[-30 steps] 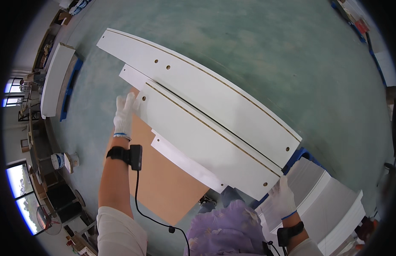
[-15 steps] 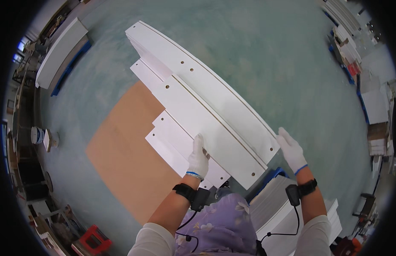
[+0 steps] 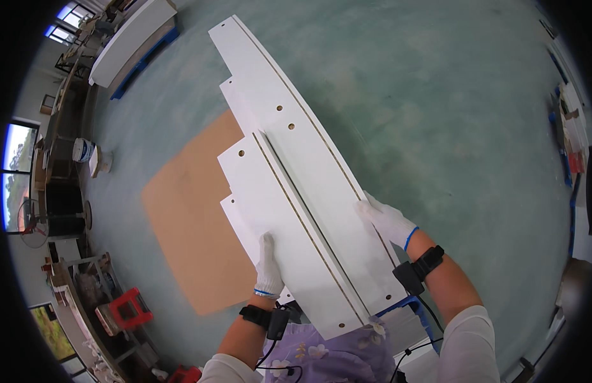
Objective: Stacking white furniture panels onto a pallet and receiving a sheet of stickers from a colleague.
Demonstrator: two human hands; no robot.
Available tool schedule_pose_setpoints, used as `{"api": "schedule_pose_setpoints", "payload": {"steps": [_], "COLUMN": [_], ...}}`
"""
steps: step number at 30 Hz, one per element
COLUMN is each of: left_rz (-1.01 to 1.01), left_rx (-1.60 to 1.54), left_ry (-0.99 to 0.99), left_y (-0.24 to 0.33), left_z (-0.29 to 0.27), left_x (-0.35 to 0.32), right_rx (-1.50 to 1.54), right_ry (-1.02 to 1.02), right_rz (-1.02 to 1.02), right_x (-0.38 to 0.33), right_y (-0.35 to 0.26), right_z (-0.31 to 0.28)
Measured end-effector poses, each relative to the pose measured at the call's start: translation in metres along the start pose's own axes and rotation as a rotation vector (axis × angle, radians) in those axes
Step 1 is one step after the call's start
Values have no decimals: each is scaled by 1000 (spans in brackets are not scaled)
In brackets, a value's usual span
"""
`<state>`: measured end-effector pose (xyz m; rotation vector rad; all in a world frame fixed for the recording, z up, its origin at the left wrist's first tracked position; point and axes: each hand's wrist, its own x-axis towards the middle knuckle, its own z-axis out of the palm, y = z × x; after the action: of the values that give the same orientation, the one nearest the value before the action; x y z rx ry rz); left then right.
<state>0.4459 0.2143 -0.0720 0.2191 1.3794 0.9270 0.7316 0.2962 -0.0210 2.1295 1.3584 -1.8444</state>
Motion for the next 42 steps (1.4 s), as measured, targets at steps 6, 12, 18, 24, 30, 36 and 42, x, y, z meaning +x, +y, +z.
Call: {"api": "schedule_pose_setpoints", "payload": {"steps": [6, 12, 18, 24, 30, 36, 42], "left_rz": [98, 45, 57, -72, 92, 157, 395], "left_rx": [-47, -51, 39, -45, 816, 941, 1578], "left_ry": [101, 158, 188, 193, -152, -289, -419], "left_y": [-6, -4, -5, -2, -105, -164, -145], "left_z": [11, 7, 10, 20, -44, -54, -51], "left_x": [3, 3, -5, -8, -58, -80, -85], "right_rx": [7, -46, -97, 98, 143, 403, 64], "right_ry": [7, 13, -10, 17, -52, -160, -139], "right_rz": [-99, -79, -40, -219, -153, -99, -81], "right_x": [39, 28, 26, 37, -16, -34, -32], "right_y": [24, 11, 11, 54, 141, 188, 195], "right_z": [6, 3, 7, 12, 34, 57, 59]}}
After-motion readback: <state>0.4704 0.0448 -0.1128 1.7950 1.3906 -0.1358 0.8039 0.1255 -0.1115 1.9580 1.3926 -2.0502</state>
